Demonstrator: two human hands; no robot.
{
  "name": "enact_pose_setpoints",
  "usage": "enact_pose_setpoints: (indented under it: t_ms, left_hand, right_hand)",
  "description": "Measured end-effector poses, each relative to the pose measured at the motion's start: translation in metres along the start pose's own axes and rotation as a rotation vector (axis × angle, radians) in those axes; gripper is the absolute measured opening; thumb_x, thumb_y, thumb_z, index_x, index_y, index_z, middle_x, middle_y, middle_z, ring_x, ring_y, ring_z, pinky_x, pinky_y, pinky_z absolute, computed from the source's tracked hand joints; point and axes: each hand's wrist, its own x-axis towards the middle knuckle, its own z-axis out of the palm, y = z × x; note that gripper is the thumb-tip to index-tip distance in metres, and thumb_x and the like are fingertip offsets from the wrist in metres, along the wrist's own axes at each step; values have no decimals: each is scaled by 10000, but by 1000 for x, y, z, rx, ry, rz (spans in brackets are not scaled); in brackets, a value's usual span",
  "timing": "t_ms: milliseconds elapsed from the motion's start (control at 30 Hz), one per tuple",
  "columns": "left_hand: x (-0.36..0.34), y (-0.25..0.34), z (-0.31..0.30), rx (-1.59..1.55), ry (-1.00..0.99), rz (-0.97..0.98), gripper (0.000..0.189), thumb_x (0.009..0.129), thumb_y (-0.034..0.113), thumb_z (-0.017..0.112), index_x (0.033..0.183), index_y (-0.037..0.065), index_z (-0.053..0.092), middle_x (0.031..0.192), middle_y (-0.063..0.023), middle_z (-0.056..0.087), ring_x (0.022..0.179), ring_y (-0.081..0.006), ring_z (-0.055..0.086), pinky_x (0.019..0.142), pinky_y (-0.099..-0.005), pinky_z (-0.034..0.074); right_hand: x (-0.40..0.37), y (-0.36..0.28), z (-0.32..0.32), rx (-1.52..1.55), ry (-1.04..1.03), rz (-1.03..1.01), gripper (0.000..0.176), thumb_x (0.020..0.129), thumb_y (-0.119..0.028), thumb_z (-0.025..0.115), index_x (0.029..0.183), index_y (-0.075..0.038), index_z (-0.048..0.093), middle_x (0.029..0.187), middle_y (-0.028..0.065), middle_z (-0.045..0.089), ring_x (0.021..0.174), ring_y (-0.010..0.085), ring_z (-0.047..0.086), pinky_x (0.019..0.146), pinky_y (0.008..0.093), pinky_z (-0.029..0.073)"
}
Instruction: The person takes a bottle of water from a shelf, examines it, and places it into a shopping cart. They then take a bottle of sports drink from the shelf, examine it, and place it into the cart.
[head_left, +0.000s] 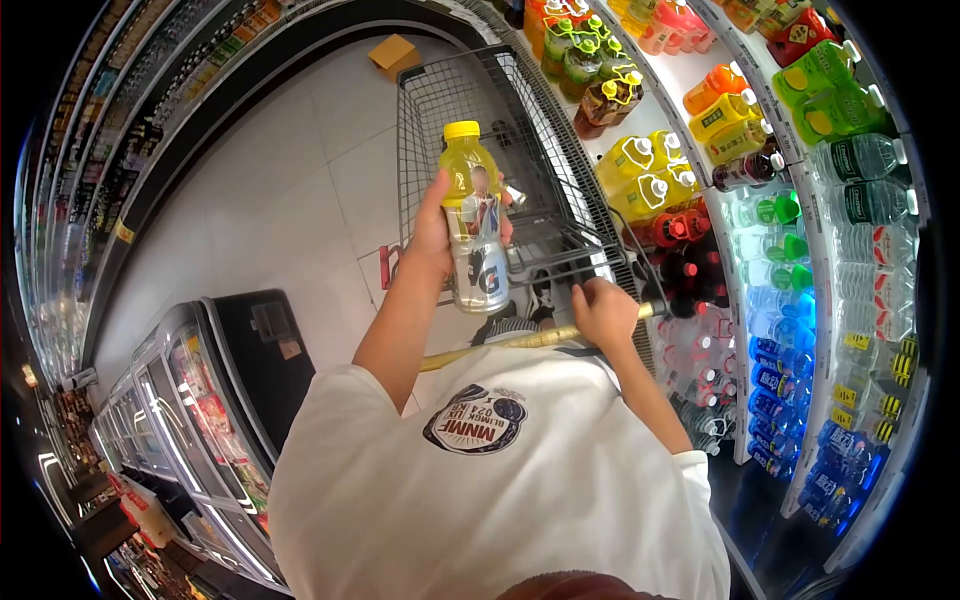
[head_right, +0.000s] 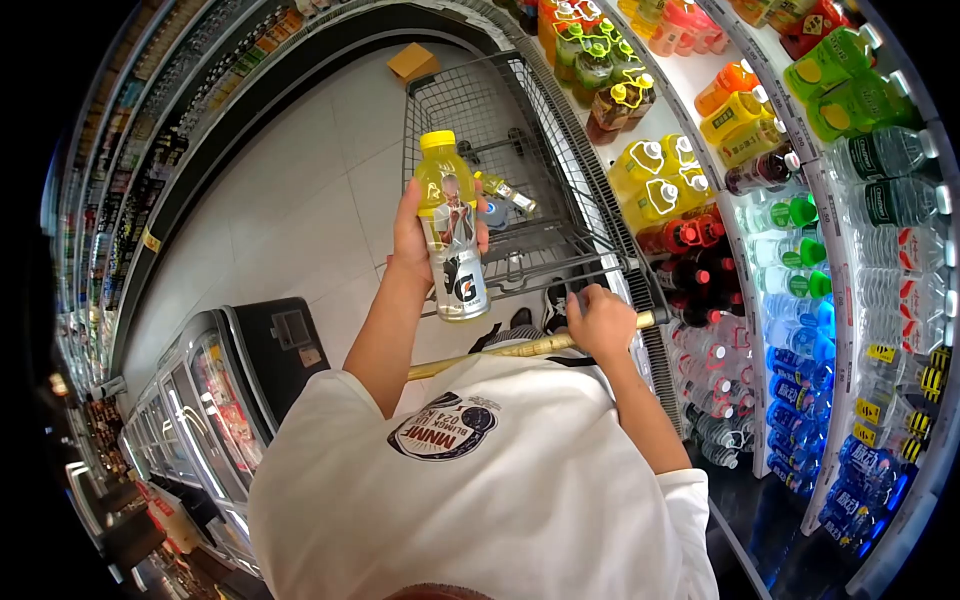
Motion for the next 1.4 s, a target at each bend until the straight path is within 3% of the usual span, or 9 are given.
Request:
enact_pose_setpoints:
  t_ms: [100, 200, 233, 333, 833, 1100, 1200, 1267, 1400]
  left_hand:
    - [8, 1, 3, 27, 58, 49, 617, 927, 571, 601, 1208, 23, 553, 1021, -154, 672, 776, -278, 713, 652, -416, 594]
    - [31, 1, -11, 458, 123, 334, 442, 930, 372, 684, 1189, 35, 560, 1030, -113, 674, 868, -230, 694, 733, -367, 574]
    - [35, 1, -10, 597, 239, 409, 452, 851, 245, 790, 1181, 34, 564, 1044, -80, 674, 931, -188, 667, 824, -330, 546]
    - [48, -2, -25, 1166, 323, 503, 533, 784, 224, 854, 1178, 18, 560, 1059, -80, 677, 953, -185, 667, 874, -335, 537]
    - [137, -108, -131, 1563, 281, 308, 601, 625, 225, 898, 1139, 90, 617, 1086, -156, 670, 1052, -370, 625, 902, -461, 494]
    - [140, -147, -174, 1794, 242, -144, 883, 629, 164, 904, 1415, 139, 501, 1344, -166, 588, 1259, -347, 560, 1040, -436, 468]
    - [131, -158, -206, 1850, -22, -206, 717, 705, 203, 870, 1355, 97, 585, 1271, -182, 645, 1203, -358, 605, 1014, -419, 489]
    - [136, -176, -241, 1587, 234, -170, 551, 793, 238, 809, 1279, 40, 642, 1194, -177, 697, 1122, -337, 662, 958, -395, 517]
    - [125, -144, -205, 1444, 258, -196, 418, 887, 254, 731, 1195, -23, 673, 1127, -169, 726, 1035, -268, 700, 901, -356, 530]
  right_hand:
    - [0, -3, 0, -10, 27, 3, 284, 854, -353, 685, 818, -71, 688, 770, 118, 702, 727, 331, 681, 659, 450, 534]
    - [0, -5, -2, -38, 28, 24, 291, 850, -352, 683, 803, -65, 685, 763, 127, 698, 723, 337, 678, 660, 455, 534]
    - [0, -4, -1, -29, 25, 28, 300, 842, -359, 685, 802, -62, 686, 766, 137, 698, 718, 339, 676, 659, 461, 533]
    - [0, -1, 3, -11, 61, 10, 297, 834, -358, 688, 801, -63, 689, 758, 138, 696, 715, 342, 674, 661, 463, 534]
    - [-3, 2, 2, -50, 48, 9, 310, 812, -383, 674, 755, -78, 670, 742, 90, 672, 728, 281, 650, 682, 420, 496]
    - [0, 0, -13, -71, -67, 23, 375, 829, -424, 645, 788, -53, 667, 768, 124, 693, 757, 302, 664, 697, 437, 510]
    - [0, -1, -14, -74, -70, 26, 379, 836, -433, 640, 788, -58, 667, 759, 122, 688, 757, 298, 665, 705, 433, 510]
    - [0, 0, -13, -68, -72, 30, 377, 829, -434, 646, 813, -59, 677, 771, 121, 691, 771, 307, 665, 710, 443, 512]
    - [1, 3, -12, -17, -40, -22, 376, 826, -431, 653, 841, -57, 688, 776, 123, 690, 782, 311, 668, 712, 441, 517]
